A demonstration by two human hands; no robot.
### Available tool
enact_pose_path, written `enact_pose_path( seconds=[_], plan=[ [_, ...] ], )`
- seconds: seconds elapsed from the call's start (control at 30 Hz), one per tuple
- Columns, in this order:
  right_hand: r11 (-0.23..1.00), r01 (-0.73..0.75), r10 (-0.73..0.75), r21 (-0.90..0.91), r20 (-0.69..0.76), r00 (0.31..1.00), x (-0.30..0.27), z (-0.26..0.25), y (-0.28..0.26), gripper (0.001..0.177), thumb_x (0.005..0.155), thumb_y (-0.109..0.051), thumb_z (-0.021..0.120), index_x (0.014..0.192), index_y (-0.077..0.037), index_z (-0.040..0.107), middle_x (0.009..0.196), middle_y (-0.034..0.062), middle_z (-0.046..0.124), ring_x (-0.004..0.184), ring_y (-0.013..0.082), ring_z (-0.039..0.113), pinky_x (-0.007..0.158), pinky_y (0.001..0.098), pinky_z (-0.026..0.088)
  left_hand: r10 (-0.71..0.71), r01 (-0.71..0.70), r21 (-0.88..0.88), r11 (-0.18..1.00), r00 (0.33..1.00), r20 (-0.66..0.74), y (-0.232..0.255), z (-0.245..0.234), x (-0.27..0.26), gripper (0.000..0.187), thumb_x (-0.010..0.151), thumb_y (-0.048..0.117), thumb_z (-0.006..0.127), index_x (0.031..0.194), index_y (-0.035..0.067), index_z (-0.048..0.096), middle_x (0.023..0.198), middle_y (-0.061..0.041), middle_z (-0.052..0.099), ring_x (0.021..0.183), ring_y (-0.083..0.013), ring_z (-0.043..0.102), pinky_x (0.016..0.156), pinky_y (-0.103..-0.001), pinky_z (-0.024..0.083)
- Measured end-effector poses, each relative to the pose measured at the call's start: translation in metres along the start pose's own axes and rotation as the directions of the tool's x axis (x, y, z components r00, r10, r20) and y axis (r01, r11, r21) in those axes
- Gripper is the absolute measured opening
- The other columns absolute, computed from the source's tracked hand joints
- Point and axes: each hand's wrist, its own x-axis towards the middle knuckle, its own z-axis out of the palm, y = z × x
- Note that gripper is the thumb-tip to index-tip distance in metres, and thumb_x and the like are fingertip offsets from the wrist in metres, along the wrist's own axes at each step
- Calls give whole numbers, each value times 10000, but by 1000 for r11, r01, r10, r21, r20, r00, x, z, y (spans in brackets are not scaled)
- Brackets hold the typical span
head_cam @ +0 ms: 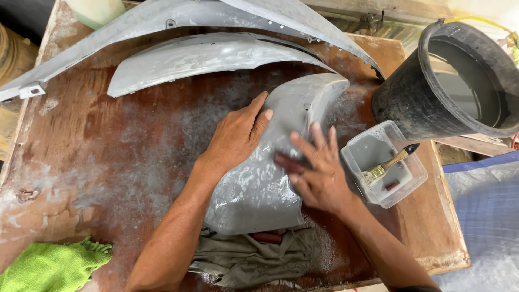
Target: The person sands a grey plastic motorcycle fender with a sanding block, repeatedly dipping the block into a container of water. They work on the curved surface and edges of the fender, which rests on a wooden table alongside other similar parts.
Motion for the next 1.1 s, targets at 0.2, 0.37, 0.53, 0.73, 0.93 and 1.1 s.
enact_pose_path(
  seconds=[0.2, 0.37, 0.53, 0.73, 0.93, 1.1],
  plan=[
    [996, 85, -84, -8, 86, 993, -20, 8, -23, 352, 1013, -490, 465, 976, -321, 771, 1578, 2, 456, 1554, 340, 168, 1221, 634, -16, 47, -47, -29, 998, 999, 0, -2, -7, 0, 491, 1092, 365, 464, 1462, 49, 530, 1294, -240, 666, 1191, -443, 624, 995, -608, 493],
    [997, -15, 11, -78, -40, 999, 20, -15, -5, 353, 1045, -405, 467, 1030, -233, 776, 1609, 80, 420, 1550, 385, 157, 1235, 609, 20, 20, -17, -150, 989, 1000, 17, 11, -19, -3, 466, 1091, 359, 446, 1447, 79, 555, 1319, -226, 656, 1257, -443, 573, 1054, -604, 455],
    [1000, 14, -14, -8, -75, 997, 10, 5, -22, 382, 1035, -419, 474, 982, -221, 796, 1584, 73, 450, 1551, 356, 148, 1241, 589, 0, 51, -48, -182, 982, 999, 11, 2, -18, -2, 454, 1098, 371, 451, 1444, 98, 559, 1314, -223, 659, 1277, -419, 563, 1060, -575, 469],
    [997, 69, -67, -26, 47, 997, 15, 1, -26, 368, 1004, -438, 514, 855, -240, 785, 1587, 10, 449, 1547, 346, 198, 1228, 620, -3, 9, -8, -208, 978, 1000, 8, 7, -19, -2, 437, 1090, 357, 466, 1412, 94, 600, 1292, -220, 671, 1288, -414, 556, 1086, -566, 444],
    [992, -89, 88, -88, -16, 996, 39, -17, -22, 398, 1055, -350, 469, 894, -159, 779, 1626, 80, 398, 1551, 387, 144, 1233, 618, 9, -15, 16, -254, 967, 1000, 5, 7, -20, -2, 452, 1087, 384, 461, 1401, 95, 611, 1286, -218, 678, 1269, -411, 582, 1089, -570, 445],
    [997, 72, -72, -8, 30, 997, 17, 4, -56, 359, 1018, -446, 486, 908, -291, 790, 1594, -32, 435, 1564, 316, 155, 1236, 614, -43, -7, 11, -260, 966, 1000, 16, 4, -18, 0, 448, 1090, 367, 464, 1399, 79, 613, 1295, -215, 674, 1274, -408, 578, 1091, -565, 445]
  ],
)
